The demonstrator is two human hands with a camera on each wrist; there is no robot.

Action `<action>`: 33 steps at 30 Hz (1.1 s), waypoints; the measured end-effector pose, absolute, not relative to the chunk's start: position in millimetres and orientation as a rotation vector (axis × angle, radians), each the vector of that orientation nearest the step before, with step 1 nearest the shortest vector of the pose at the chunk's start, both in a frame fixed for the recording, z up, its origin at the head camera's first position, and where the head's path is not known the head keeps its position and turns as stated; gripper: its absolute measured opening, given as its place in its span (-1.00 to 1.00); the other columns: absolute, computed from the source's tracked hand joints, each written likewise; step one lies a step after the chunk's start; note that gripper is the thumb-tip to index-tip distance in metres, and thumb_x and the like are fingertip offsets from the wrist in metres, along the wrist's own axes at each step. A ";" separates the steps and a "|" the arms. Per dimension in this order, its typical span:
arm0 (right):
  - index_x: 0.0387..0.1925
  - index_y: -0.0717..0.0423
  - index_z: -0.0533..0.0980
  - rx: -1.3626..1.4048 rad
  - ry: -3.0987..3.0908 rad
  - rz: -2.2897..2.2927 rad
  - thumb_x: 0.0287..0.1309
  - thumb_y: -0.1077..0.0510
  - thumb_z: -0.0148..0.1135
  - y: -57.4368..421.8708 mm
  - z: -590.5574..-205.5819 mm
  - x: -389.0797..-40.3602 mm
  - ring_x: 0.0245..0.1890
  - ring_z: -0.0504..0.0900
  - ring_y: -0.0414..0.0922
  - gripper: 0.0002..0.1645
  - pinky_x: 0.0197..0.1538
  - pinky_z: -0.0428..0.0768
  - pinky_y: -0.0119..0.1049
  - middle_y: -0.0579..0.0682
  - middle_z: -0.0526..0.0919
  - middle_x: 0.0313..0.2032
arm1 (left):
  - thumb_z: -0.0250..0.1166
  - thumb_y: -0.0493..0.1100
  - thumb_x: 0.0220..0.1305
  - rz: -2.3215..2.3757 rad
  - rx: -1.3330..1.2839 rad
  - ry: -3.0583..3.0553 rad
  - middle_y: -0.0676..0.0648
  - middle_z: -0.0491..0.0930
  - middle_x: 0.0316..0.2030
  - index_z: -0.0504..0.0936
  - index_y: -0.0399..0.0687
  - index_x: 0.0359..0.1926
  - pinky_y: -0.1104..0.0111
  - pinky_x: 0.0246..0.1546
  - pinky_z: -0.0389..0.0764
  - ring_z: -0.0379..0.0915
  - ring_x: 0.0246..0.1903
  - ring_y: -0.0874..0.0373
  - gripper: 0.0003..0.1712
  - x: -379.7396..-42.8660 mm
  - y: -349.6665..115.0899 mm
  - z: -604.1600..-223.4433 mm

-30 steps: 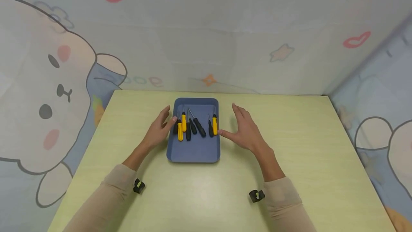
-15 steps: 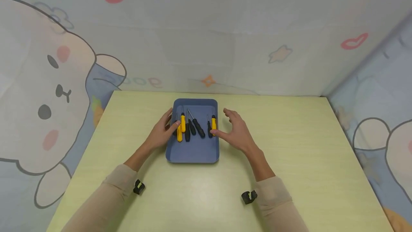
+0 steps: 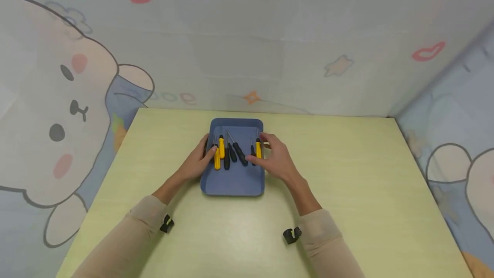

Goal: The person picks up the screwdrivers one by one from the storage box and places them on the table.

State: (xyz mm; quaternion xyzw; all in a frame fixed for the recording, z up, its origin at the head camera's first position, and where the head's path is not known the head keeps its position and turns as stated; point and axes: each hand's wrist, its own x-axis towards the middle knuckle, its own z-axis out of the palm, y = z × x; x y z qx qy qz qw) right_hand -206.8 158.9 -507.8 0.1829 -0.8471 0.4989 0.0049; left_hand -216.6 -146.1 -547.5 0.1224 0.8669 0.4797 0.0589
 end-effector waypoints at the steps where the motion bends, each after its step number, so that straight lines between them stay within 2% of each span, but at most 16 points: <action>1: 0.48 0.34 0.35 0.573 -2.654 1.562 0.10 0.03 0.67 156.4 -508.1 -207.1 0.35 0.49 0.24 0.04 0.39 0.53 0.05 0.32 0.51 0.34 | -0.02 0.19 0.69 1.453 0.392 2.629 -0.24 -0.10 0.68 -0.21 -0.28 0.70 0.01 0.62 -0.01 -0.14 0.65 -0.10 -0.05 -215.9 -146.2 -547.9; 9: 0.43 0.36 0.40 0.652 -2.699 1.440 0.11 -0.01 0.66 131.7 -503.9 -209.6 0.28 0.58 0.25 0.00 0.32 0.59 0.11 0.34 0.55 0.29 | 0.04 0.02 0.70 1.483 0.471 2.667 -0.31 -0.10 0.67 -0.21 -0.34 0.68 -0.01 0.62 -0.01 -0.13 0.64 -0.14 -0.10 -214.0 -142.9 -547.1; 14: 0.40 0.42 0.41 0.706 -2.709 1.387 0.16 0.08 0.62 122.0 -508.8 -214.7 0.24 0.61 0.22 -0.09 0.30 0.61 0.06 0.36 0.56 0.25 | 0.06 -0.02 0.70 1.432 0.486 2.686 -0.34 -0.17 0.67 -0.25 -0.40 0.67 0.01 0.63 -0.06 -0.20 0.65 -0.15 -0.08 -213.3 -142.5 -547.3; 19: 0.39 0.41 0.42 0.744 -2.733 1.305 0.19 0.08 0.59 119.7 -515.1 -218.8 0.20 0.64 0.18 -0.12 0.29 0.62 0.01 0.29 0.58 0.22 | 0.12 -0.06 0.67 1.391 0.474 2.686 -0.36 -0.18 0.67 -0.25 -0.40 0.67 0.02 0.63 -0.06 -0.21 0.65 -0.15 -0.05 -213.1 -143.4 -546.4; 23: 0.38 0.41 0.45 0.762 -2.749 1.254 0.20 0.05 0.58 119.3 -517.7 -220.7 0.19 0.65 0.16 -0.15 0.28 0.63 0.02 0.26 0.60 0.20 | 0.16 -0.03 0.64 1.406 0.436 2.654 -0.32 -0.17 0.68 -0.26 -0.34 0.68 0.02 0.62 -0.03 -0.18 0.65 -0.15 -0.01 -213.5 -143.8 -545.9; 29: 0.32 0.39 0.50 0.769 -2.748 1.185 0.21 0.02 0.58 115.6 -521.6 -223.6 0.13 0.66 0.14 -0.20 0.21 0.66 0.03 0.24 0.63 0.15 | 0.19 0.13 0.60 1.466 0.338 2.604 -0.26 -0.09 0.68 -0.25 -0.23 0.71 -0.01 0.60 0.09 -0.05 0.62 -0.16 0.06 -213.6 -143.9 -549.9; 33: 0.29 0.39 0.53 0.755 -2.766 1.146 0.20 0.02 0.59 111.2 -522.3 -224.6 0.09 0.67 0.13 -0.22 0.18 0.67 0.01 0.24 0.64 0.12 | 0.21 0.09 0.59 1.461 0.353 2.632 -0.27 -0.05 0.67 -0.22 -0.23 0.71 -0.02 0.59 0.10 -0.01 0.62 -0.16 0.05 -214.7 -143.8 -553.9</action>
